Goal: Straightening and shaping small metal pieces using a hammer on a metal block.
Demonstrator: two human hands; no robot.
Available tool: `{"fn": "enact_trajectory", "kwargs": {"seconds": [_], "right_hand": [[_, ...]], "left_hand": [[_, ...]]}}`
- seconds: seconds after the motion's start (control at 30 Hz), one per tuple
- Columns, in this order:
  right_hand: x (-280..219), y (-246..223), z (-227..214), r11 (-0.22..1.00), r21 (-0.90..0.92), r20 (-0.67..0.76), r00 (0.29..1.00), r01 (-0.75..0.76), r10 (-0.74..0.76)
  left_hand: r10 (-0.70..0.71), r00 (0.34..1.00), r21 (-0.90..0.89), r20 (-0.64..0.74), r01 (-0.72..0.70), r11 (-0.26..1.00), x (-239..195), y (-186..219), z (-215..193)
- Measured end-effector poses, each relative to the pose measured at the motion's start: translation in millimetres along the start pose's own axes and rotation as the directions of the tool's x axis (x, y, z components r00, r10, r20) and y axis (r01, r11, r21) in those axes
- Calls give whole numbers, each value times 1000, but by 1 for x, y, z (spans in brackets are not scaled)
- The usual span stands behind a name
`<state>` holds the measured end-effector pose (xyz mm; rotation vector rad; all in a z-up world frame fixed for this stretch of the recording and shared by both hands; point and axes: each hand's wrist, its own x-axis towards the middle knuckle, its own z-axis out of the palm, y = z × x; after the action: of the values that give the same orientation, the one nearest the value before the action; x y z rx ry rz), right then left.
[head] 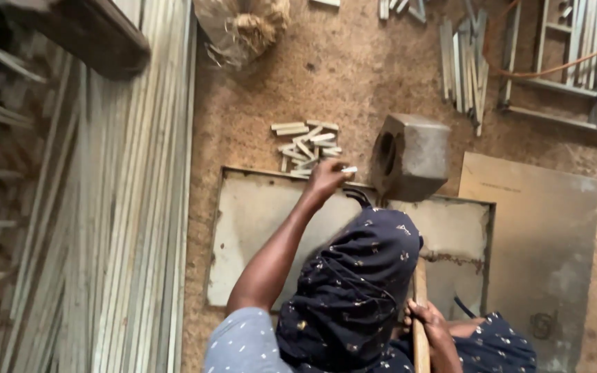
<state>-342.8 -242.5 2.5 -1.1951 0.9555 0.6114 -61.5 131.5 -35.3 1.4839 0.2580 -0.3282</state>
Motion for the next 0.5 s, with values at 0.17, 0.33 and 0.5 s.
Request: {"fn": "enact_trajectory", "kwargs": {"seconds": [0.17, 0.33, 0.5], "right_hand": [[-7, -8, 1, 999, 25, 108, 994, -36, 33], [5, -14, -1, 988, -144, -21, 998, -54, 51], [15, -12, -4, 905, -426, -101, 992, 25, -75]], "left_hand": [[-57, 967, 149, -248, 96, 984, -82, -54, -22], [64, 883, 266, -465, 70, 961, -72, -39, -53], [400, 697, 551, -594, -10, 835, -25, -26, -68]]}}
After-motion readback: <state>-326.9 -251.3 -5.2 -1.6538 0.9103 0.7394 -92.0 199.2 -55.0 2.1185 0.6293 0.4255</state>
